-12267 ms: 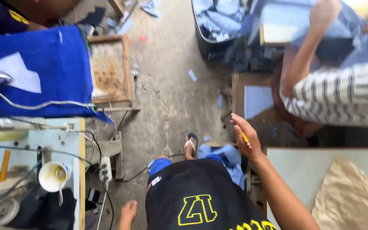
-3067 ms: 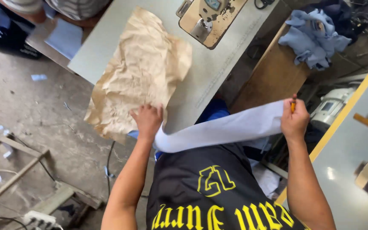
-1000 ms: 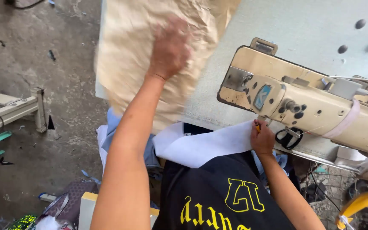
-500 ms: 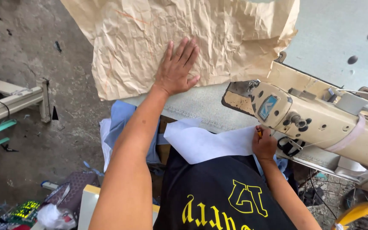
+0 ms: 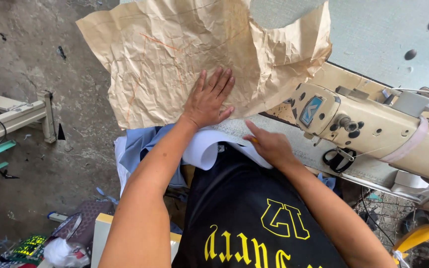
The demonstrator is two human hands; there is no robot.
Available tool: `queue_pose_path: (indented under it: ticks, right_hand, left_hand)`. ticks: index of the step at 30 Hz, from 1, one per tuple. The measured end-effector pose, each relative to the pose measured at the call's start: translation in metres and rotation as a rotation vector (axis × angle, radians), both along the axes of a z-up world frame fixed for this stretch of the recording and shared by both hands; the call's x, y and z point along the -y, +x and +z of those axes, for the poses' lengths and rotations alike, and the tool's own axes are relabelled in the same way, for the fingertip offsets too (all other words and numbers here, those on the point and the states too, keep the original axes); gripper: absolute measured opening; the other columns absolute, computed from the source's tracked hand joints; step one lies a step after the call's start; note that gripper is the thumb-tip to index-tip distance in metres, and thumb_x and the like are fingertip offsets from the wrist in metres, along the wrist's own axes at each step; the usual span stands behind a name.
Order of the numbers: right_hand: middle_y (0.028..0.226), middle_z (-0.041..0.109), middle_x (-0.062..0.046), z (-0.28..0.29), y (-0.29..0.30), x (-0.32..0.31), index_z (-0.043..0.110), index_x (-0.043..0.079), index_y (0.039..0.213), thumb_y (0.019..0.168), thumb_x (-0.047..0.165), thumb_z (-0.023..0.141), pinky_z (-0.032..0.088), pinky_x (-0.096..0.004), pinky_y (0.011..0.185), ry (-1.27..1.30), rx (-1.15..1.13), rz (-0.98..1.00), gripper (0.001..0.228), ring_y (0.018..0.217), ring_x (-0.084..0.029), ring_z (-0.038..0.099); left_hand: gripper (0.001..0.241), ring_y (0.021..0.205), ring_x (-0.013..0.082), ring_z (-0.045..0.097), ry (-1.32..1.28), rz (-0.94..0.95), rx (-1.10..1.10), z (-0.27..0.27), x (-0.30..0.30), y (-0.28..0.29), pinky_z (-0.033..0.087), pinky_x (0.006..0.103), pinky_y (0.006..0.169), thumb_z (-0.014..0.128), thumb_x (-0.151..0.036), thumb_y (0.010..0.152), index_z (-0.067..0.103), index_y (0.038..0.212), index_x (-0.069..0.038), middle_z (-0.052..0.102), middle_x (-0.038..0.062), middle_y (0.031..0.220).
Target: A person marks a small paper label with a pencil and then cuts it out using scissors at a sewing workstation.
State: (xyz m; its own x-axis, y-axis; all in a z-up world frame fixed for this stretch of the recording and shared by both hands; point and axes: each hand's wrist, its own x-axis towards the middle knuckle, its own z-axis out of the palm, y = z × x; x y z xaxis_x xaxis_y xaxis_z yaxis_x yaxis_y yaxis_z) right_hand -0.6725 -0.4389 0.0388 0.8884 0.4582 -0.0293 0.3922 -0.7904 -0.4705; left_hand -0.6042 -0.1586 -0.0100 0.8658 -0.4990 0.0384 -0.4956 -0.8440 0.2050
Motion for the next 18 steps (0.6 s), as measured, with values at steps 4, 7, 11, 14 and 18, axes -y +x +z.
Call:
queue_pose_path:
  ticks: [4, 7, 11, 14, 18]
  right_hand:
    - [0.104, 0.077, -0.022, 0.05, 0.084, -0.066, 0.028, 0.03, 0.168, 0.113, 0.042, 0.051, 0.058, -0.055, 0.087, -0.229, -0.652, -0.074, 0.061, 0.097, -0.043, 0.076]
    - [0.114, 0.074, -0.03, 0.057, 0.112, -0.082, 0.005, 0.029, 0.172, 0.115, 0.045, 0.047, 0.055, -0.059, 0.095, -0.35, -0.839, -0.147, 0.074, 0.111, -0.049, 0.072]
    - [0.122, 0.069, -0.034, 0.042, 0.109, -0.079, -0.006, 0.034, 0.172, 0.114, 0.048, 0.049, 0.051, -0.06, 0.102, -0.429, -0.832, -0.13, 0.081, 0.12, -0.054, 0.067]
    - [0.072, 0.061, -0.011, 0.004, 0.096, -0.063, -0.005, 0.035, 0.173, 0.113, 0.057, 0.053, 0.05, -0.04, 0.051, -0.409, -0.719, -0.122, 0.086, 0.061, -0.028, 0.06]
    - [0.071, 0.061, -0.011, 0.005, 0.096, -0.061, -0.002, 0.034, 0.173, 0.113, 0.05, 0.059, 0.053, -0.044, 0.06, -0.348, -0.709, -0.137, 0.087, 0.067, -0.03, 0.062]
  left_hand:
    - [0.087, 0.163, 0.0334, 0.024, 0.009, 0.005, -0.009, -0.001, -0.003, -0.007, 0.005, 0.0623, 0.131, 0.047, -0.068, 0.102, 0.034, 0.169, -0.013, 0.028, 0.011, 0.177]
    - [0.088, 0.164, 0.0331, 0.02, 0.02, 0.022, -0.018, -0.002, -0.01, -0.008, 0.003, 0.0619, 0.131, 0.049, -0.069, 0.103, 0.034, 0.169, -0.013, 0.025, 0.011, 0.178]
    - [0.088, 0.164, 0.0384, 0.008, 0.035, 0.159, -0.072, -0.004, -0.033, -0.02, 0.0, 0.0656, 0.129, 0.045, -0.07, 0.106, 0.026, 0.173, -0.017, 0.014, 0.01, 0.18]
    - [0.08, 0.166, 0.0255, -0.025, 0.057, 0.223, -0.074, 0.001, -0.077, -0.029, -0.011, 0.059, 0.138, 0.013, -0.068, 0.123, -0.022, 0.173, -0.018, -0.032, 0.001, 0.178]
    - [0.076, 0.168, 0.0267, -0.021, 0.159, 0.366, -0.156, -0.001, -0.138, -0.045, -0.01, 0.0624, 0.138, 0.015, -0.068, 0.123, -0.019, 0.175, -0.023, -0.029, 0.001, 0.179]
